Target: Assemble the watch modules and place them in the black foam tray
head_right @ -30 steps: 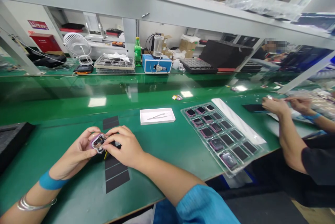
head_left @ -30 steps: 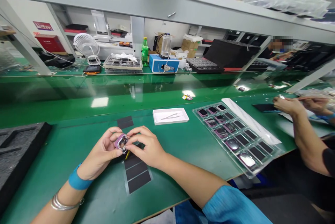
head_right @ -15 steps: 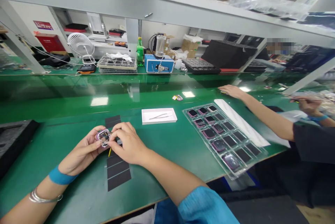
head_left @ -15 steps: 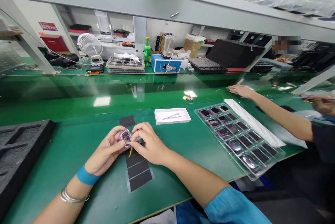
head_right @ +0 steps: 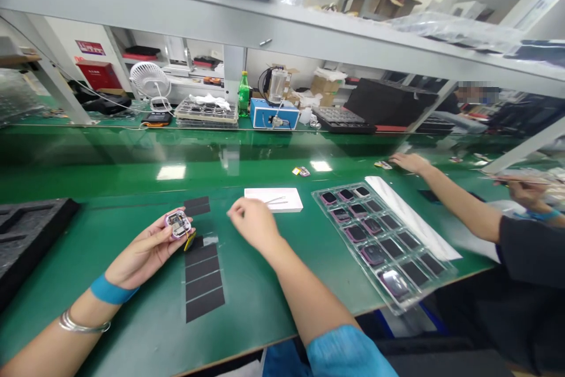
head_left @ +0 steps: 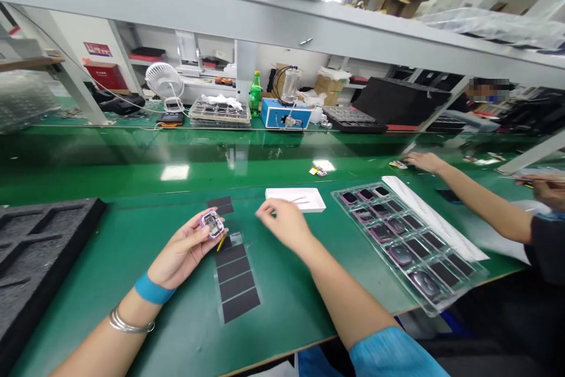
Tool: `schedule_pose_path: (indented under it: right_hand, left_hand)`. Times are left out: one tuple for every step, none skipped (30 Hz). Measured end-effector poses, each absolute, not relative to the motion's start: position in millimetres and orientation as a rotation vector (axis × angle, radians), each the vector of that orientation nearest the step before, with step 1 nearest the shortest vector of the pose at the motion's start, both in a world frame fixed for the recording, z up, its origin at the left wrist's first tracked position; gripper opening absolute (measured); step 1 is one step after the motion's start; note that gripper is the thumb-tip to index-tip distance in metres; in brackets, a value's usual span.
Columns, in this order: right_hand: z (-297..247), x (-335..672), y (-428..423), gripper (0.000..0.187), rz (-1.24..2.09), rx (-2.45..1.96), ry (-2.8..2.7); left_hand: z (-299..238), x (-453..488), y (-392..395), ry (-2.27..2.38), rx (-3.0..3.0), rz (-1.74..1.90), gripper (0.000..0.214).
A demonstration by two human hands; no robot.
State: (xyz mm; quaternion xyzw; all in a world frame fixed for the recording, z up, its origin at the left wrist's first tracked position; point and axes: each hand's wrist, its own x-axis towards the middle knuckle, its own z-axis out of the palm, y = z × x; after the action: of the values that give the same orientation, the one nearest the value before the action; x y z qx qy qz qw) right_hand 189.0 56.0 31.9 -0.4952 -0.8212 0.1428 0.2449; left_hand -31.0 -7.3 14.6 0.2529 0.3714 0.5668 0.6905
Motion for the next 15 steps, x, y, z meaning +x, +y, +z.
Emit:
schedule_pose_path:
  right_hand:
    - [27.4, 178.1, 45.2, 0.012, 0.470, -1.204, -2.375]
    - [22.4, 168.3, 34.4, 0.018, 0.506, -1.048, -2.511]
    - [17.5, 160.4, 24.6, 0.030, 0.498, -0.917, -2.627]
    - [13.1, 154.8, 16.4, 0.045, 0.472, -0.824, -2.711]
    - [9.7, 151.5, 10.4, 0.057, 0.448, -0.769, -2.766]
    - [7.7, 150.1, 6.9, 0.063, 0.439, -0.748, -2.794]
    - [7.4, 150.3, 5.9, 0.063, 0.448, -0.753, -2.798]
    - [8.8, 151.4, 6.9, 0.055, 0.471, -0.777, -2.779]
    - [11.6, 153.1, 9.4, 0.042, 0.499, -0.824, -2.727]
    - [15.6, 154.8, 12.7, 0.030, 0.531, -0.895, -2.631]
    - [20.2, 156.3, 15.8, 0.022, 0.574, -0.968, -2.495]
    - [24.8, 157.1, 18.4, 0.018, 0.627, -1.021, -2.338]
    - [28.9, 157.3, 19.8, 0.016, 0.681, -1.044, -2.187]
    - [32.0, 156.8, 20.1, 0.014, 0.730, -1.037, -2.065]
    - [34.0, 155.7, 19.3, 0.012, 0.767, -1.015, -1.983]
  left_hand:
    - [14.9, -31.6, -6.9, 0.836, 0.567, 1.280, 0.046]
    - [15.3, -32.5, -6.6, 0.839, 0.570, 1.295, 0.045]
    - [15.6, -33.6, -6.3, 0.842, 0.574, 1.306, 0.044]
    - [15.8, -34.7, -6.0, 0.842, 0.579, 1.313, 0.043]
    - [15.8, -35.8, -5.9, 0.840, 0.586, 1.314, 0.043]
    - [15.8, -36.7, -6.0, 0.835, 0.595, 1.311, 0.042]
    - [15.7, -37.3, -6.2, 0.829, 0.606, 1.302, 0.042]
    - [15.5, -37.6, -6.6, 0.823, 0.620, 1.292, 0.042]
    - [15.3, -37.5, -7.2, 0.820, 0.635, 1.281, 0.042]
    - [15.1, -37.1, -7.8, 0.821, 0.654, 1.270, 0.042]
    - [15.0, -36.4, -8.6, 0.829, 0.676, 1.255, 0.042]
    - [14.9, -35.4, -9.3, 0.842, 0.703, 1.239, 0.042]
    - [14.8, -34.3, -10.0, 0.857, 0.733, 1.225, 0.043]
    - [14.6, -33.1, -10.7, 0.871, 0.765, 1.212, 0.043]
    - [14.3, -31.8, -11.3, 0.882, 0.794, 1.199, 0.044]
